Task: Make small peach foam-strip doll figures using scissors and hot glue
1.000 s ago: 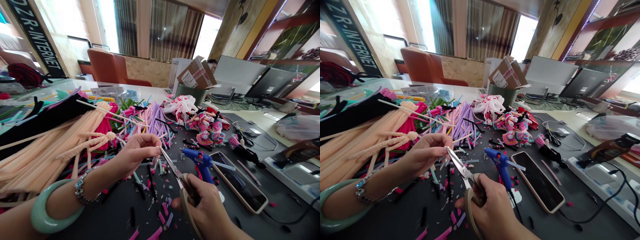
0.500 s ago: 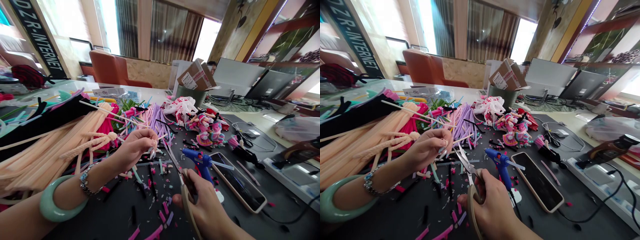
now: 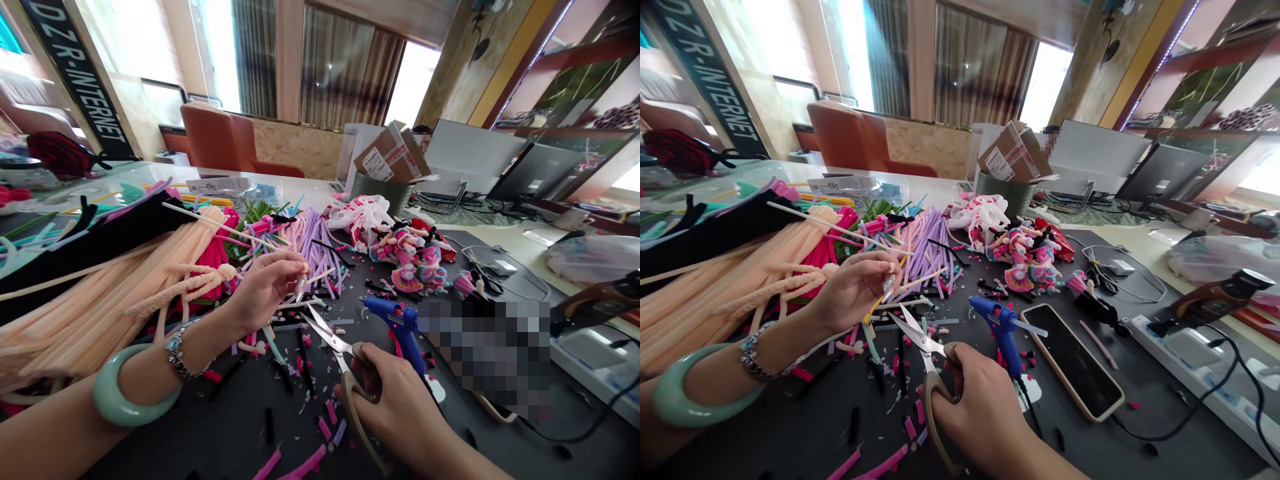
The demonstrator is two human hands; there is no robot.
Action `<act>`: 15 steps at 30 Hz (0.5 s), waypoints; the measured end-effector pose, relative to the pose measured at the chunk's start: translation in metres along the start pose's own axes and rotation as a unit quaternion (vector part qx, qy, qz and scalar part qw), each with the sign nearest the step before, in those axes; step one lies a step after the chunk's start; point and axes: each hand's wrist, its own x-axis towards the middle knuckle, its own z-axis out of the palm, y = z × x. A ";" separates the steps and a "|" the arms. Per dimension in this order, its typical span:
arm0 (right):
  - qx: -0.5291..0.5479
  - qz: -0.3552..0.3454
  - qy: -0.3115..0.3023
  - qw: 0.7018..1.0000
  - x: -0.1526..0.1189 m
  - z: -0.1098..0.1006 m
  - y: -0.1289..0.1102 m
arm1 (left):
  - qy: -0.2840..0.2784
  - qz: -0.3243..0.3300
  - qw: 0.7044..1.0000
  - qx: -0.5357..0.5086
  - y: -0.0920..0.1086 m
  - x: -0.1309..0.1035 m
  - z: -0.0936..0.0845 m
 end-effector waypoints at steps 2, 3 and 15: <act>0.016 0.002 -0.001 1.000 0.000 0.000 0.000 | 0.008 0.008 1.000 -0.003 -0.001 0.000 -0.002; 0.027 0.002 0.000 1.000 0.000 -0.001 0.000 | 0.009 0.010 1.000 -0.004 -0.001 0.000 -0.002; 0.088 -0.024 0.047 0.995 -0.004 -0.004 0.003 | -0.040 0.016 0.999 0.011 -0.003 -0.001 0.000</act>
